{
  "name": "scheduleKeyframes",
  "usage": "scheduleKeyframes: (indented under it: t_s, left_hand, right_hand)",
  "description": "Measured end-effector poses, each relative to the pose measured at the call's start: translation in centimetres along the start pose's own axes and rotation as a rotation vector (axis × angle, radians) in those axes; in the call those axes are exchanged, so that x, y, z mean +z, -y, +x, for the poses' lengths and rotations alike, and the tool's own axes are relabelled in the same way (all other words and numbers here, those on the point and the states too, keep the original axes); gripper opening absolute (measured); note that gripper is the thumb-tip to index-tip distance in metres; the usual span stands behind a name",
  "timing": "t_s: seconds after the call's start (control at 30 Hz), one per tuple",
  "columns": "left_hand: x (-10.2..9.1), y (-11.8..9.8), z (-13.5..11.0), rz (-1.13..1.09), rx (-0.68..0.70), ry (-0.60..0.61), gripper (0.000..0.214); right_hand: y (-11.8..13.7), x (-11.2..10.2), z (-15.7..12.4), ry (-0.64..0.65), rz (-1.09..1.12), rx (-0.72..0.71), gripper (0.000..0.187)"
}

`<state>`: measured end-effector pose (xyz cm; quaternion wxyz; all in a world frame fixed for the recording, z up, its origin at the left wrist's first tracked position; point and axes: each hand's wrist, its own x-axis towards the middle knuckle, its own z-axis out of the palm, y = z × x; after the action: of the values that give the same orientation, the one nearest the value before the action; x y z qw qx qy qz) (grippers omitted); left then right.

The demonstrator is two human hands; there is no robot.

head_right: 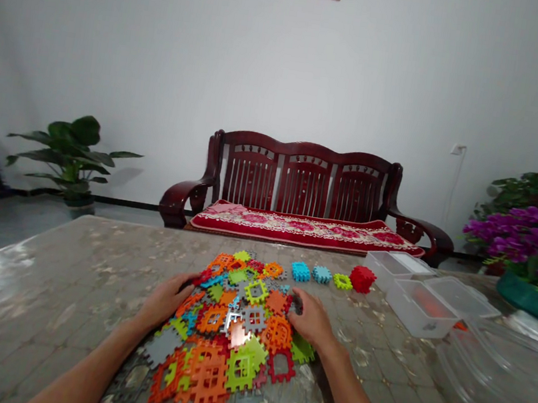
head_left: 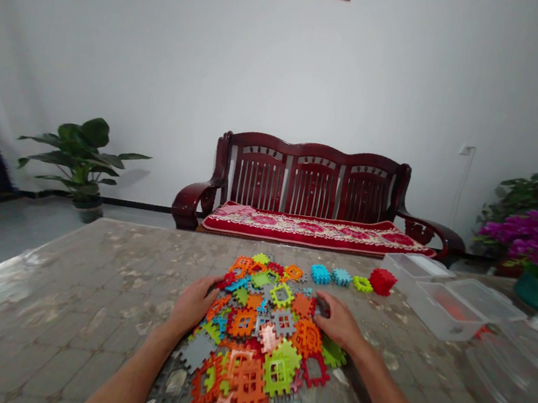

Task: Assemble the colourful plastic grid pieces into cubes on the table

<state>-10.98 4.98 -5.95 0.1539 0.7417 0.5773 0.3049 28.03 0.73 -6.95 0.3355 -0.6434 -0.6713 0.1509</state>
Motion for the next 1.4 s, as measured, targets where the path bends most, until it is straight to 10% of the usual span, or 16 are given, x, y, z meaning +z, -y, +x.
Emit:
scheduleKeyframes:
  t_s: [0.27, 1.07, 1.4]
  left_hand:
    - [-0.1, -0.2, -0.1, 0.0, 0.006, -0.006, 0.042]
    - [0.7, 1.5, 0.4, 0.015, 0.021, -0.015, 0.047]
    - [0.2, 0.8, 0.2, 0.041, 0.011, -0.001, 0.048]
  right_hand:
    - [-0.3, 0.2, 1.4, 0.116, 0.119, -0.081, 0.066]
    - [-7.1, -4.1, 1.2, -0.221, 0.083, 0.098, 0.059]
    - [-2.2, -3.0, 0.1, -0.177, -0.084, -0.023, 0.032]
